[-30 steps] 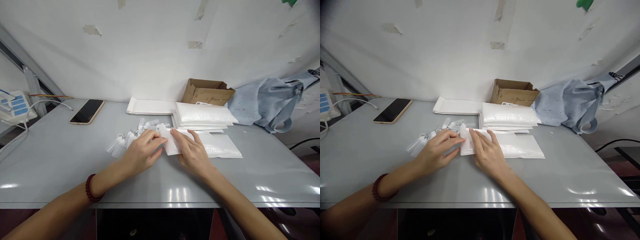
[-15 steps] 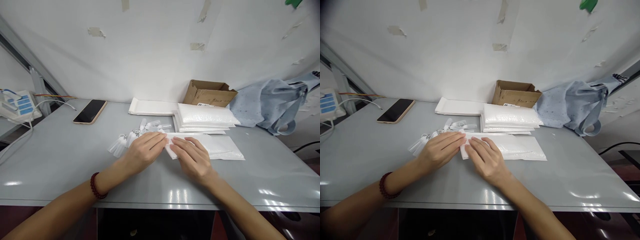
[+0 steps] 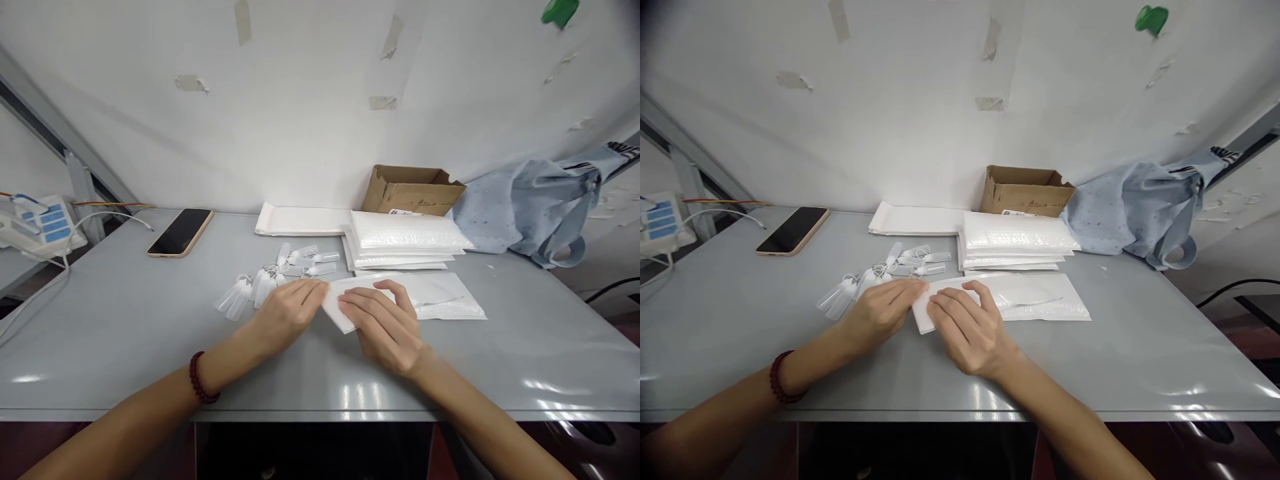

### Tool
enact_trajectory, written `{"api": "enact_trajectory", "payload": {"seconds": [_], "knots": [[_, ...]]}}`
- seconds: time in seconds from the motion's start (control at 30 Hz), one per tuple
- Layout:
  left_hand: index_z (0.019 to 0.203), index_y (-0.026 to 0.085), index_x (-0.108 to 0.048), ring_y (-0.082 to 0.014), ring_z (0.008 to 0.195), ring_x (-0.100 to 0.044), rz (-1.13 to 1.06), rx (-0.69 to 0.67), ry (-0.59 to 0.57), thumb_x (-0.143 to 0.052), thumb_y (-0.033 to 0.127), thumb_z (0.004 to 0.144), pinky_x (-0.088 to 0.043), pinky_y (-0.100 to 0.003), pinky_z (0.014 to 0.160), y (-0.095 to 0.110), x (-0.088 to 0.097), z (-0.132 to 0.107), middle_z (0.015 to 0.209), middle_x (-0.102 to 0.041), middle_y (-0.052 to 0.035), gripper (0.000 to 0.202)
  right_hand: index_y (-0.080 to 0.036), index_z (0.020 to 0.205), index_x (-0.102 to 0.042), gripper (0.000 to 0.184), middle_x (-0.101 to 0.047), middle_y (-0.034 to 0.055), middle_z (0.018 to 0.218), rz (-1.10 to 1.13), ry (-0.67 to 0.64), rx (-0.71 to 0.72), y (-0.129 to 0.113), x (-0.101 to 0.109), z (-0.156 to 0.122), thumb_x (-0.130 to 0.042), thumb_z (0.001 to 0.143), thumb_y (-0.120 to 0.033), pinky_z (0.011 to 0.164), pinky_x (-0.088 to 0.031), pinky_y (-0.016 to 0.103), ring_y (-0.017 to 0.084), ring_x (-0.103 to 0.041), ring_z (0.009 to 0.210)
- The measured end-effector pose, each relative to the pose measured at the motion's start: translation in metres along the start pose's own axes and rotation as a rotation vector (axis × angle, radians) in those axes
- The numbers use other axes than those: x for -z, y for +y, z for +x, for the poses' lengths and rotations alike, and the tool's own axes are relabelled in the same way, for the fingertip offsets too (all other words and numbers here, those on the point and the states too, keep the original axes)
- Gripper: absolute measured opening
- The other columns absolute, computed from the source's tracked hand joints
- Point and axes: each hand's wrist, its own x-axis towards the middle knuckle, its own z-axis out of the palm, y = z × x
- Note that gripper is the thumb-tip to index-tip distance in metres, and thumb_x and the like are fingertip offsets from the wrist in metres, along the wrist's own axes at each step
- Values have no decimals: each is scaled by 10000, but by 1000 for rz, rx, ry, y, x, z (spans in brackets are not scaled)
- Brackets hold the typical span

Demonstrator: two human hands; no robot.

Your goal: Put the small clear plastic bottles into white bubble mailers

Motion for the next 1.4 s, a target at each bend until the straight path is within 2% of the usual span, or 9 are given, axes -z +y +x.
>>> {"api": "enact_trajectory", "payload": {"seconds": [0.13, 0.2, 0.33, 0.47, 0.67, 0.77, 0.87, 1.13, 1.4], "knots": [[989, 95, -580, -192, 688, -689, -105, 51, 75, -387, -7, 851, -583, -293, 606, 3, 0, -1, 756, -706, -93, 259, -166, 932, -627, 227, -742, 57, 892, -38, -3, 28, -6, 12, 6, -452, 846, -50, 860, -425, 387, 168, -681, 926], [975, 119, -595, -186, 663, -683, -237, 133, 49, -414, 29, 860, -571, -285, 588, 6, 2, 1, 752, -707, -76, 232, -194, 897, -639, 247, -744, 25, 902, -97, 2, 59, -8, 18, 10, -439, 851, -56, 910, -379, 399, 161, -674, 965], [781, 151, -622, -169, 621, -655, -610, 429, -208, -435, 105, 878, -537, -272, 587, 17, 4, 17, 685, -680, -21, 215, -223, 889, -647, 271, -746, -14, 898, -217, 56, 40, -5, 20, 16, -414, 878, -83, 982, -297, 412, 143, -676, 950], [640, 146, -593, -162, 613, -650, -1096, 754, -383, -536, 214, 846, -540, -263, 592, 30, -6, 41, 627, -663, -18, 224, -189, 965, -633, 268, -746, 16, 913, -286, 77, -81, 9, 15, 16, -411, 883, -64, 988, -273, 437, 162, -673, 938], [693, 100, -677, -146, 583, -658, -1488, 1062, -621, -630, 275, 800, -545, -260, 615, 37, -26, 66, 636, -678, -47, 210, -169, 941, -613, 289, -717, 36, 935, -371, -118, -277, 35, 4, 8, -421, 832, 17, 955, -282, 444, 205, -635, 953], [705, 97, -684, -140, 620, -674, -1572, 1186, -672, -605, 176, 799, -530, -238, 633, 34, -32, 70, 643, -676, -46, 145, -147, 956, -615, 230, -671, 113, 1062, -416, -264, -361, 41, 0, 4, -466, 835, -20, 930, -304, 464, 256, -590, 1009], [698, 92, -672, -146, 623, -681, -1588, 1299, -734, -619, 153, 792, -526, -247, 646, 28, -37, 72, 645, -686, -61, 124, -139, 984, -617, 218, -630, 158, 1126, -446, -311, -423, 43, 0, 2, -488, 833, -49, 903, -336, 471, 282, -567, 1014], [716, 93, -640, -184, 662, -702, -1530, 1412, -733, -676, 275, 810, -537, -286, 674, 20, -46, 74, 668, -715, -111, 209, -158, 855, -605, 178, -687, 76, 891, -349, 56, -456, 48, 7, 8, -502, 830, -14, 767, -413, 348, 189, -606, 807], [695, 74, -663, -152, 567, -668, -1432, 1337, -894, -704, 477, 743, -518, -279, 609, 18, -36, 70, 747, -736, -146, 407, -168, 847, -598, 130, -686, 47, 815, -302, 132, -474, 47, 7, 10, -523, 858, -62, 747, -410, 330, 165, -609, 752]]}}
